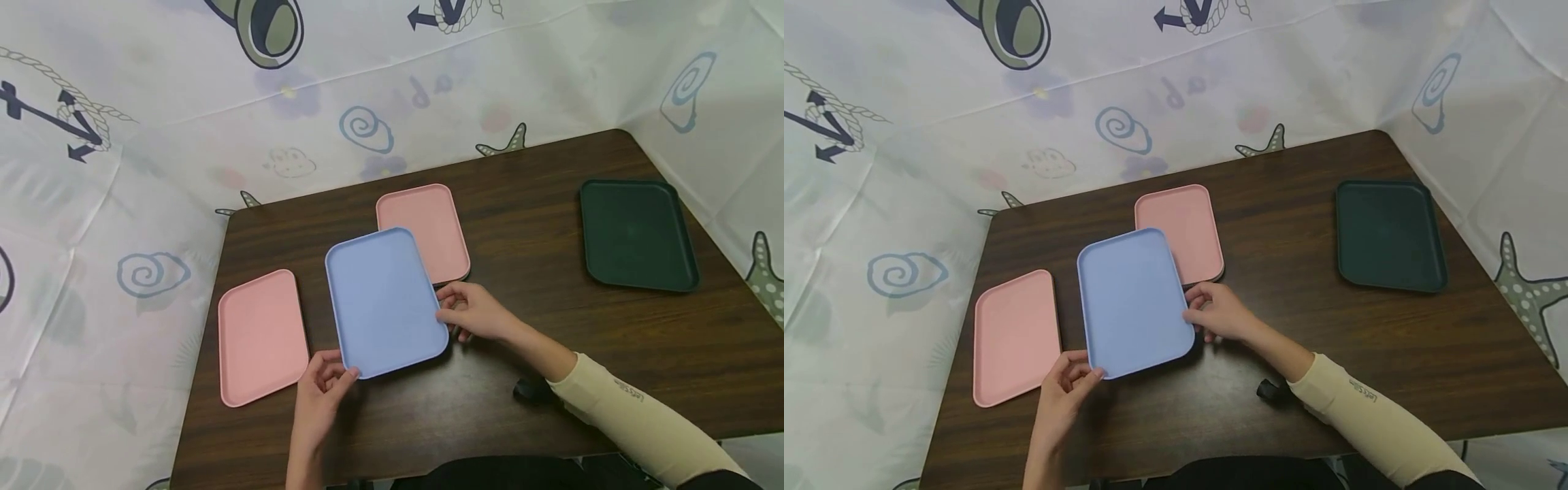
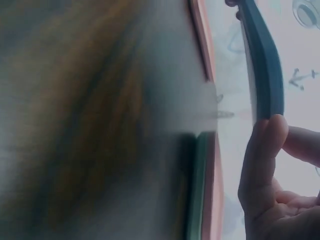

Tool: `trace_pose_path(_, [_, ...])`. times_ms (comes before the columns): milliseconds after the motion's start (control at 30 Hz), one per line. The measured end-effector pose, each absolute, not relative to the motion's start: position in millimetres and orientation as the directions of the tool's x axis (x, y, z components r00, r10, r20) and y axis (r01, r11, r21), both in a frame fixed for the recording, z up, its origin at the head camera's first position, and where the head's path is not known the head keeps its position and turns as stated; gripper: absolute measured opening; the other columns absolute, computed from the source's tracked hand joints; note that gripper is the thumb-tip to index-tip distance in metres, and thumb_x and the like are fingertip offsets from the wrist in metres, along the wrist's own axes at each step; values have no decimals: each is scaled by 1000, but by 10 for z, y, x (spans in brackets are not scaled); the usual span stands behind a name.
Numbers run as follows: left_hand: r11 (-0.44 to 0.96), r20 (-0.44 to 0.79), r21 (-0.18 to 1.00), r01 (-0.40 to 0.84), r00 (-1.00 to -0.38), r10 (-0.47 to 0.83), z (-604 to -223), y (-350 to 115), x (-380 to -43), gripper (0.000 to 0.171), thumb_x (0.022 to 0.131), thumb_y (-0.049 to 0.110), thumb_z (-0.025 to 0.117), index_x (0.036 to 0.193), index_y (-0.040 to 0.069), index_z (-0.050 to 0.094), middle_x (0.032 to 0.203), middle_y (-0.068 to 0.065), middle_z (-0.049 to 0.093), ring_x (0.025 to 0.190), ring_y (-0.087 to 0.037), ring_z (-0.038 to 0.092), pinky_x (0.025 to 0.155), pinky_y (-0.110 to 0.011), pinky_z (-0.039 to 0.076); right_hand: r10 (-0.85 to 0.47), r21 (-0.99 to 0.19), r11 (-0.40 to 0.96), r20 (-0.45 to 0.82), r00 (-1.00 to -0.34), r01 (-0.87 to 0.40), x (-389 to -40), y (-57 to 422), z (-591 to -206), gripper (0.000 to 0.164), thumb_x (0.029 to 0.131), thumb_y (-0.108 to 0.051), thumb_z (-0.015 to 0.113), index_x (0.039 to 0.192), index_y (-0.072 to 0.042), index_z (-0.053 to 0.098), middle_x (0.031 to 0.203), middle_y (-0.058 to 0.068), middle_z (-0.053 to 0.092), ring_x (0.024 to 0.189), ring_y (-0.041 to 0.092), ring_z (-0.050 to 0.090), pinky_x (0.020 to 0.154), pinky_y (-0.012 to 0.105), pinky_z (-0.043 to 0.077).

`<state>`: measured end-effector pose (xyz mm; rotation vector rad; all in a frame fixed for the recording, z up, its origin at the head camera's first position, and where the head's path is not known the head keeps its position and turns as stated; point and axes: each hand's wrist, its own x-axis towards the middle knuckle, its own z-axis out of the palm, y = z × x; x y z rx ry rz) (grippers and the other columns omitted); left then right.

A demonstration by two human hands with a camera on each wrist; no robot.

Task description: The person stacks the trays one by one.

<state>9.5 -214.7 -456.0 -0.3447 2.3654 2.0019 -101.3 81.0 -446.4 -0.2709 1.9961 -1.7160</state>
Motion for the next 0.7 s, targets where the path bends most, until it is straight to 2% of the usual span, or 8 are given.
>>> trace_pose_path(133, [165,-157,972,-168,-985,-75,-4606,-2012,79,31,84,-1,74,111,-2,59,81,-15,67,47,-7,39,46,-20,31,-425,-962,193,-258,-868,192,-880,1024,-4497,38,91,-7,67,122,10,53,93,14,58,70,30,61,50,37,53])
trace_pose_path(400, [180,-190,967,-181,-981,37,-4705,-1789,67,32,84,4,77,110,-2,59,77,-10,62,46,-7,37,44,-19,30,-370,-947,209,-307,-877,243,-648,1368,-4594,46,91,-12,70,126,10,51,97,16,58,74,28,61,53,35,54])
trace_pose_path(700, [197,-190,965,-170,-978,88,-4842,-1679,71,31,84,6,77,108,-2,58,76,-10,63,45,-6,37,44,-19,31,-338,-944,215,-312,-888,250,-516,1502,-4727,44,91,-11,70,124,10,51,97,16,58,74,28,61,54,36,55])
